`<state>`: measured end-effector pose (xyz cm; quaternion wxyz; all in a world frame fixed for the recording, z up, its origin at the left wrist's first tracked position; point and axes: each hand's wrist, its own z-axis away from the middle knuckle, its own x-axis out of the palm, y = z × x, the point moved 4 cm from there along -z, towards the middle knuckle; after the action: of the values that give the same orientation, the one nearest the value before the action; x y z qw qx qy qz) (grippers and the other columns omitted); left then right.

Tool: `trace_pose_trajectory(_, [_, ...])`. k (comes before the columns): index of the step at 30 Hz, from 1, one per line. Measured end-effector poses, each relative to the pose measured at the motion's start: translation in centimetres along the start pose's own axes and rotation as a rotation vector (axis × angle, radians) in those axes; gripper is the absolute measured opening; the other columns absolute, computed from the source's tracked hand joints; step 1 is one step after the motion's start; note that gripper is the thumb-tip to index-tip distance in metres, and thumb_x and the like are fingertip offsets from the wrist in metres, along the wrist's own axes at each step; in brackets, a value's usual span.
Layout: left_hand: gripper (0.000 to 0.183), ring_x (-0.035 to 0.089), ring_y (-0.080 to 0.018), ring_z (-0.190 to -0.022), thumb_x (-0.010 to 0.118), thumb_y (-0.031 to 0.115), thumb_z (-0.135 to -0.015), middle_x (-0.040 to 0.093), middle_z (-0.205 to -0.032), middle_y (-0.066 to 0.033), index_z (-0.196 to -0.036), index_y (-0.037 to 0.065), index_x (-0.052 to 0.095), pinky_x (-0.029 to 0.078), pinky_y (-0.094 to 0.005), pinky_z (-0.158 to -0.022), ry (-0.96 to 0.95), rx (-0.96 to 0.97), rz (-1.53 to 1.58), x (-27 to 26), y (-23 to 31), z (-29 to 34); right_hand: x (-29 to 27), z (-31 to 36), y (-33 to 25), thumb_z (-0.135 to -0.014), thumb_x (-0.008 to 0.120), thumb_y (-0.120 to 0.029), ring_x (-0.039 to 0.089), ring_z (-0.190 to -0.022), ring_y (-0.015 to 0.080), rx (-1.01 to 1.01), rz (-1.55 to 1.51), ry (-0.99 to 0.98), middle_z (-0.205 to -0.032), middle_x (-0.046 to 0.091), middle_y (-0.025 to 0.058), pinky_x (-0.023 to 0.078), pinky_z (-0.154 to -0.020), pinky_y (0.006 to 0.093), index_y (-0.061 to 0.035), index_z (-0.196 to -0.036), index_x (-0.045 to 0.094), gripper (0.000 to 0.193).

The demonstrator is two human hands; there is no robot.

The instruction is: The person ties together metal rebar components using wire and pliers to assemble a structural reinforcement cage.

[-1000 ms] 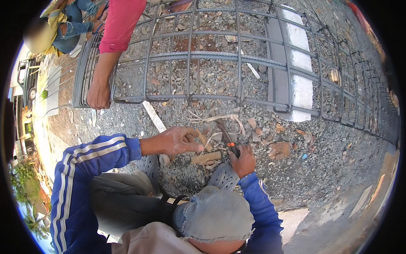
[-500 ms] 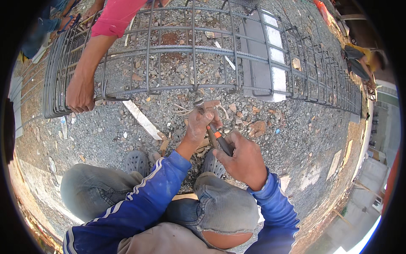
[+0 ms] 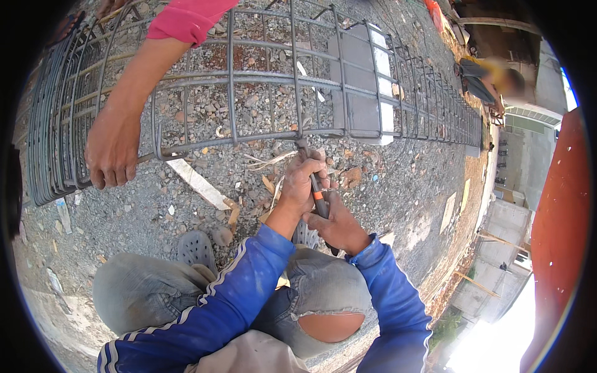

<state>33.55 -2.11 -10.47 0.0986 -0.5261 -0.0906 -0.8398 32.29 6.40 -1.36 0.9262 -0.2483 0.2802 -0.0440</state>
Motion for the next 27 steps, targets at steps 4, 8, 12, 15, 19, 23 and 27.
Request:
trace_pose_trajectory(4, [0.01,0.062,-0.0163,-0.065,0.064,0.01,-0.081,0.062,-0.075,-0.004,-0.09,0.005,0.06,0.053,-0.0321,-0.066,-0.122,-0.056,-0.364,-2.1,0.0,-1.7,3.8,-4.6,6.7,-0.084,0.071,-0.019,0.058,-0.07,0.0132,-0.264,-0.203,0.157,-0.083,0.062,0.0044,0.05,-0.066,0.0335,-0.0017,-0.112,0.057,0.036])
trace_pose_trajectory(8, [0.019,0.064,-0.0163,-0.082,0.07,0.016,-0.082,0.067,-0.083,-0.0054,-0.097,0.004,0.065,0.052,-0.0321,-0.078,-0.144,0.027,-0.655,-3.3,0.6,-2.9,5.8,-9.6,10.8,-0.085,0.071,-0.019,0.055,-0.061,0.0125,-0.266,-0.175,0.233,-0.078,0.062,0.0044,0.047,-0.06,0.0323,-0.002,-0.108,0.06,0.031])
trace_pose_trajectory(12, [0.025,0.06,-0.0147,-0.07,0.07,0.029,-0.086,0.062,-0.076,-0.0034,-0.093,0.006,0.064,0.049,-0.0311,-0.066,-0.172,-0.26,-0.148,-1.8,2.4,-1.2,3.0,-2.9,3.4,-0.083,0.073,-0.023,0.055,-0.059,0.0134,0.17,-0.576,-0.342,-0.073,0.062,0.0047,0.047,-0.057,0.0311,-0.0028,-0.098,0.064,0.027])
trace_pose_trajectory(15, [0.032,0.051,-0.0127,-0.05,0.067,0.039,-0.091,0.051,-0.061,0.0013,-0.082,0.009,0.059,0.045,-0.0328,-0.052,-0.142,-0.31,0.186,1.1,-0.1,-0.2,-0.3,-0.2,2.8,-0.082,0.074,-0.027,0.059,-0.061,0.0146,0.317,-0.504,-0.35,-0.074,0.063,0.0056,0.048,-0.058,0.0308,-0.0039,-0.097,0.065,0.029])
trace_pose_trajectory(19, [0.035,0.041,-0.0089,-0.043,0.064,0.041,-0.093,0.042,-0.057,0.0049,-0.076,0.013,0.051,0.034,-0.0266,-0.043,0.443,-0.154,-0.021,2.8,-1.1,-0.3,-3.4,2.6,-2.8,-0.08,0.072,-0.027,0.067,-0.074,0.0383,-0.115,0.695,0.251,-0.081,0.067,0.0189,0.053,-0.067,0.0448,-0.0026,-0.108,0.061,0.039])
trace_pose_trajectory(23, [0.033,0.045,-0.0092,-0.047,0.066,0.036,-0.092,0.04,-0.057,0.0054,-0.075,0.014,0.049,0.04,-0.0267,-0.044,0.375,-0.035,0.071,5.1,-0.8,0.9,-4.7,4.2,-7.0,-0.081,0.067,-0.024,0.066,-0.072,0.0404,-0.058,0.666,0.193,-0.071,0.064,0.0189,0.052,-0.069,0.0476,-0.001,-0.101,0.063,0.03])
trace_pose_trajectory(27, [0.025,0.068,-0.0195,-0.077,0.067,0.036,-0.091,0.068,-0.08,-0.0029,-0.086,0.013,0.061,0.057,-0.0382,-0.07,-0.029,-0.137,0.628,7.0,-0.5,-0.1,-10.1,1.2,-12.2,-0.086,0.066,-0.026,0.061,-0.052,0.0174,0.428,0.585,-0.241,-0.061,0.061,0.009,0.049,-0.047,0.0315,0.0028,-0.075,0.065,0.031])
